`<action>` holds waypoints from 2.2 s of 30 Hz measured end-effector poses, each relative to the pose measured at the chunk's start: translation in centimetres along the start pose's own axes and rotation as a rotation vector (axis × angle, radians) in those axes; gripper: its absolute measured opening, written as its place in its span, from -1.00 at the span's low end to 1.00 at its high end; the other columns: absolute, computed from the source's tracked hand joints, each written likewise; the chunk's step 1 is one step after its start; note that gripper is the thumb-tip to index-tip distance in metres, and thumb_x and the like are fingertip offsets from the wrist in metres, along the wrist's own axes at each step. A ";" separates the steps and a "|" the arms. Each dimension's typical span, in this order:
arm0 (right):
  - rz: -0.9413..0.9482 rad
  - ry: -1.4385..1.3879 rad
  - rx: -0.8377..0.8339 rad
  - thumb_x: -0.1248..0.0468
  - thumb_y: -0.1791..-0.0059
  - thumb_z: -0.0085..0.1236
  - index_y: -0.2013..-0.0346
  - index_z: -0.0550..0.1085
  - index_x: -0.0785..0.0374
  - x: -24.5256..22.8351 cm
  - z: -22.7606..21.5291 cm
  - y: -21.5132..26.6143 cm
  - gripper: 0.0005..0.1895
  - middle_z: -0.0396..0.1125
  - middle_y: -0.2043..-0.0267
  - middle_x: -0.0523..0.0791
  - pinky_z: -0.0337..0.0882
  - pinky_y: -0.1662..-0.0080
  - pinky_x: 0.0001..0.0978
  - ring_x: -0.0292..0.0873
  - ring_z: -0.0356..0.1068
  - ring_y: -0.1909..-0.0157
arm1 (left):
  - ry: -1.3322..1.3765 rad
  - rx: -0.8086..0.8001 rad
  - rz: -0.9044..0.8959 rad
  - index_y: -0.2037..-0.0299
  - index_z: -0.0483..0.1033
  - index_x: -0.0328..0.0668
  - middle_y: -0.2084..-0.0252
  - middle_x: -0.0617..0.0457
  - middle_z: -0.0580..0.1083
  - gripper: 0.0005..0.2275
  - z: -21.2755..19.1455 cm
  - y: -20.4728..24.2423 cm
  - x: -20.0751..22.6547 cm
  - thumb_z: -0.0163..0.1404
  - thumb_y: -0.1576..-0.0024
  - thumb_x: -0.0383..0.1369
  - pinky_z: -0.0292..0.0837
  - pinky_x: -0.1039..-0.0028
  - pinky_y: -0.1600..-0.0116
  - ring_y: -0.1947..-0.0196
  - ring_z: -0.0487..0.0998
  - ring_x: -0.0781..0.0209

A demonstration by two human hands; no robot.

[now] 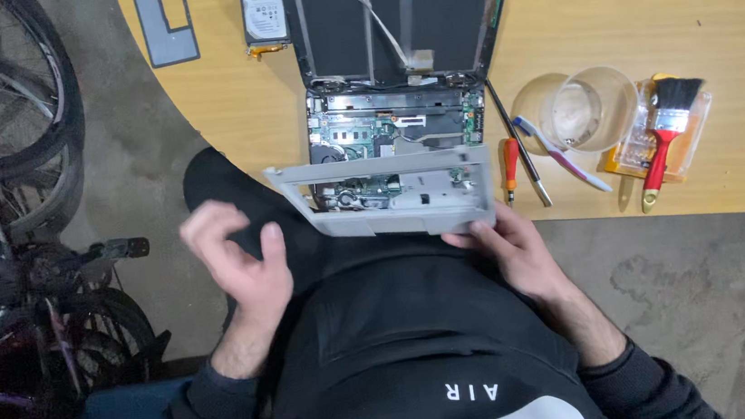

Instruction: The person places a white plastic cover over the internal components of a disassembled laptop, then uses a screwdriver to fasten screws into the cover. They install a hard drive into the laptop chassis and secure it with additional screws.

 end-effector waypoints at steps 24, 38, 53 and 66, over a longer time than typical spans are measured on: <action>-0.084 0.819 0.014 0.29 0.00 0.31 0.43 0.61 0.24 -2.7 0.0 -0.2 -0.87 0.48 0.55 -0.07 0.44 0.27 -0.40 -0.33 0.44 0.37 | 0.390 -1.070 -0.683 -0.10 0.49 -0.39 -0.04 -0.32 0.58 -0.75 6.5 7.5 -6.1 0.02 -0.24 -0.49 0.48 0.02 -0.18 -0.09 0.58 -0.17; 0.072 0.656 0.351 0.38 0.13 0.46 -0.41 0.22 0.42 0.8 -5.3 -1.2 -0.11 0.46 0.28 0.12 0.51 0.08 -0.21 -0.04 0.46 0.24 | 0.287 -0.766 -0.944 -0.16 0.52 -0.27 0.17 -0.07 0.63 -0.67 9.3 5.6 -8.9 0.13 -0.17 -0.53 0.56 0.39 0.09 0.23 0.66 0.23; 0.120 0.651 0.286 0.36 0.12 0.43 -0.46 0.23 0.46 1.9 -5.5 -2.7 -0.10 0.45 0.23 0.15 0.56 0.05 -0.22 -0.03 0.50 0.22 | 0.263 -0.729 -0.948 -0.26 0.42 -0.32 0.31 -0.09 0.60 -0.52 9.4 5.5 -10.6 0.15 -0.07 -0.54 0.57 0.45 0.23 0.35 0.55 0.26; 0.052 0.709 0.298 0.37 0.11 0.43 -0.44 0.31 0.35 1.5 -6.0 -3.5 -0.17 0.44 0.26 0.11 0.48 0.27 -0.34 -0.08 0.44 0.35 | 0.247 -0.758 -0.986 -0.35 0.37 -0.21 0.16 -0.17 0.55 -0.46 11.1 5.7 -11.5 0.10 -0.10 -0.58 0.65 0.43 0.29 0.38 0.61 0.18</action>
Point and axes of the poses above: each hand's wrist, its own y-axis away from the middle knuckle, its own z-axis out of the palm, x = y × z, the point moved 9 cm from there along -y, towards the middle knuckle
